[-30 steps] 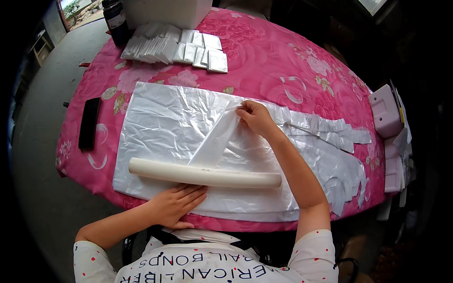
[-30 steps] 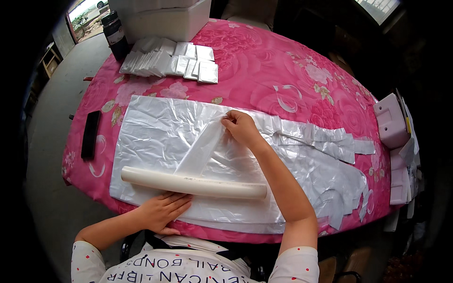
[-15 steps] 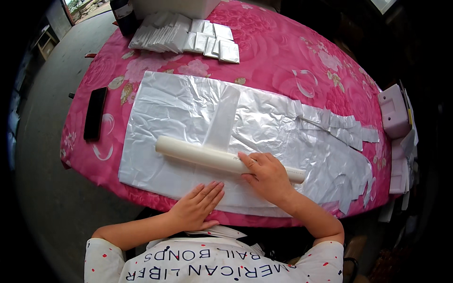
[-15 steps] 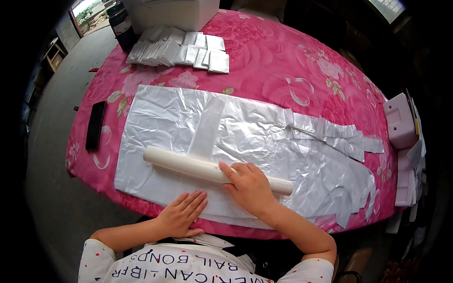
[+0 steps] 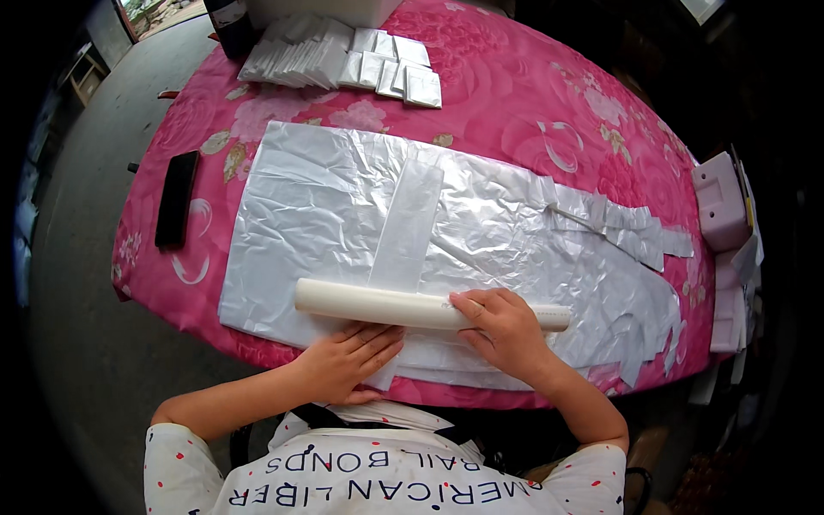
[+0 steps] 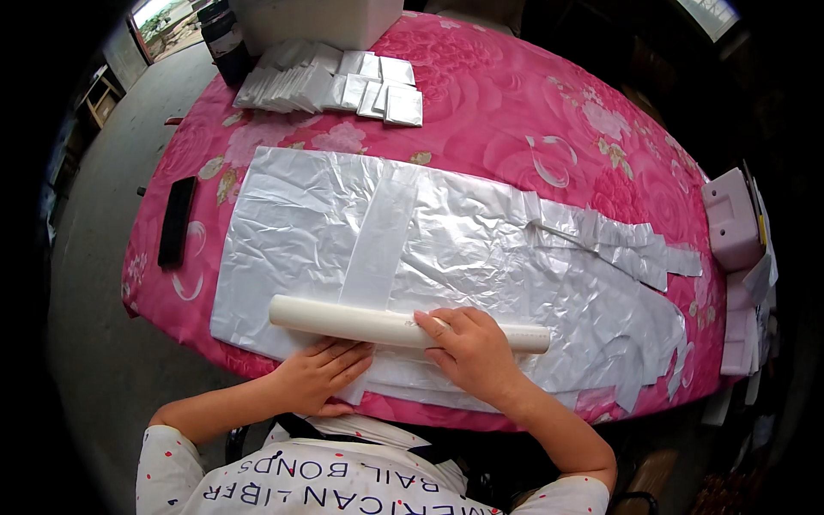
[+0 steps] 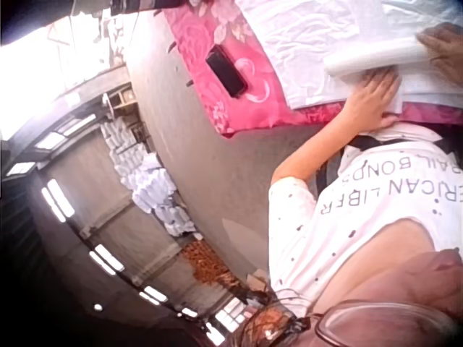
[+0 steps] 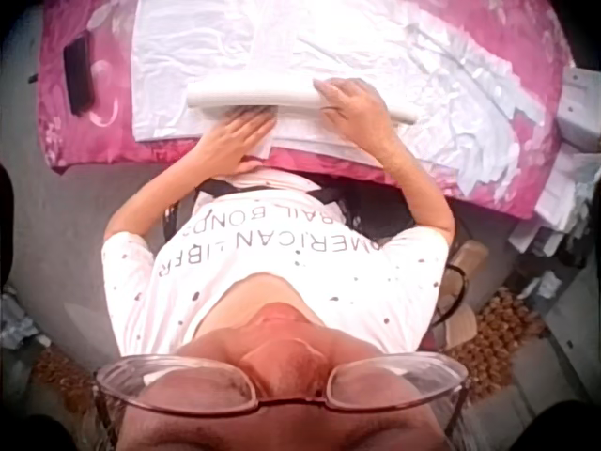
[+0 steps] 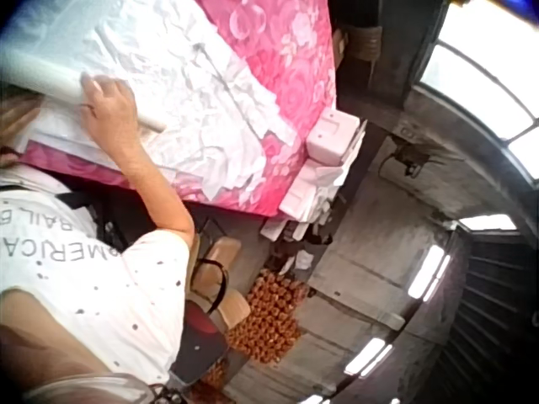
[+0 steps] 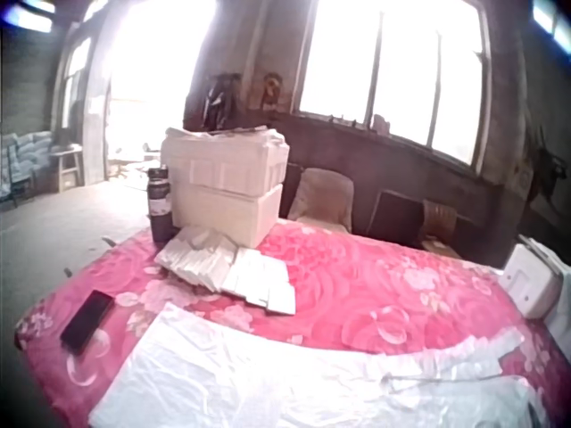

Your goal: The person repeatedly unrolls a plastic wrap sheet, places a small white rectangular item on it, folds the wrap around the item, and sets the wrapped unit aside. The process is repeated multiple times on a pink floral tablecloth.

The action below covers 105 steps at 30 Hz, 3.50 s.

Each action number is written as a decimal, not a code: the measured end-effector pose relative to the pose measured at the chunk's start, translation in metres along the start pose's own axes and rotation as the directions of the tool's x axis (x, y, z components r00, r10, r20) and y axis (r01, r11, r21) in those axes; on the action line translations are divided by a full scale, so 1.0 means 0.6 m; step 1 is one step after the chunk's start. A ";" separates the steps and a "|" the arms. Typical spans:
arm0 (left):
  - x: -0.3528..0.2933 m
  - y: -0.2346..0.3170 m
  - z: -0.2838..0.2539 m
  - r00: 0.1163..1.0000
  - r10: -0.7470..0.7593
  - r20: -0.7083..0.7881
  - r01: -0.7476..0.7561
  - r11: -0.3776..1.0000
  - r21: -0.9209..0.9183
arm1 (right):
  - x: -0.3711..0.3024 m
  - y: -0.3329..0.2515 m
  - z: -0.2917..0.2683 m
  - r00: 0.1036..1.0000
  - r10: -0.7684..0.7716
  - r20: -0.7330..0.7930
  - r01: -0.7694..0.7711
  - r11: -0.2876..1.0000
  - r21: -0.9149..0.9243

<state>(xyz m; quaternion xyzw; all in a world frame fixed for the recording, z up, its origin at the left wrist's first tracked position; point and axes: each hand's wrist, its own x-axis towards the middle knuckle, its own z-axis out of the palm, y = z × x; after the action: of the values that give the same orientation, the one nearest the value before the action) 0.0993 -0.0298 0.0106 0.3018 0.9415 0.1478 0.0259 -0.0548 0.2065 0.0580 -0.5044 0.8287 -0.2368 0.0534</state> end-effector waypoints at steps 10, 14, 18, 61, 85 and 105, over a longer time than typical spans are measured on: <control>-0.005 0.007 -0.006 0.997 0.031 0.067 -0.029 0.999 -0.029 | 0.144 0.048 0.042 0.979 -0.060 -0.196 0.035 0.991 -0.128; 0.001 -0.029 -0.045 0.953 0.223 0.206 -0.219 0.975 -0.039 | 0.207 0.089 0.042 0.961 -0.032 -0.276 -0.013 0.987 -0.158; 0.000 -0.061 -0.053 0.929 0.329 0.167 -0.329 0.944 -0.027 | 0.212 0.086 0.039 0.941 -0.045 -0.335 -0.004 0.990 -0.144; 0.079 -0.033 -0.020 0.925 -0.312 -0.215 0.303 0.950 -0.076 | 0.130 -0.015 0.052 0.677 0.545 0.495 -0.734 0.448 0.510; 0.097 -0.070 -0.019 0.902 -0.260 -0.345 0.307 0.948 0.087 | 0.111 0.031 0.076 0.981 -0.192 -0.018 0.191 0.980 -0.055; 0.026 -0.028 -0.012 0.881 -0.122 -0.457 0.124 0.992 -0.027 | 0.041 -0.012 0.101 0.951 -0.252 -0.178 0.273 0.956 0.105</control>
<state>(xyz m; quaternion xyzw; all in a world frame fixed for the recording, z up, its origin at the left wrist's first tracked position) 0.0762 -0.0354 0.0132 0.1984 0.9385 0.2112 -0.1877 -0.0407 0.1621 0.0115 -0.5847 0.7387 -0.3351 -0.0142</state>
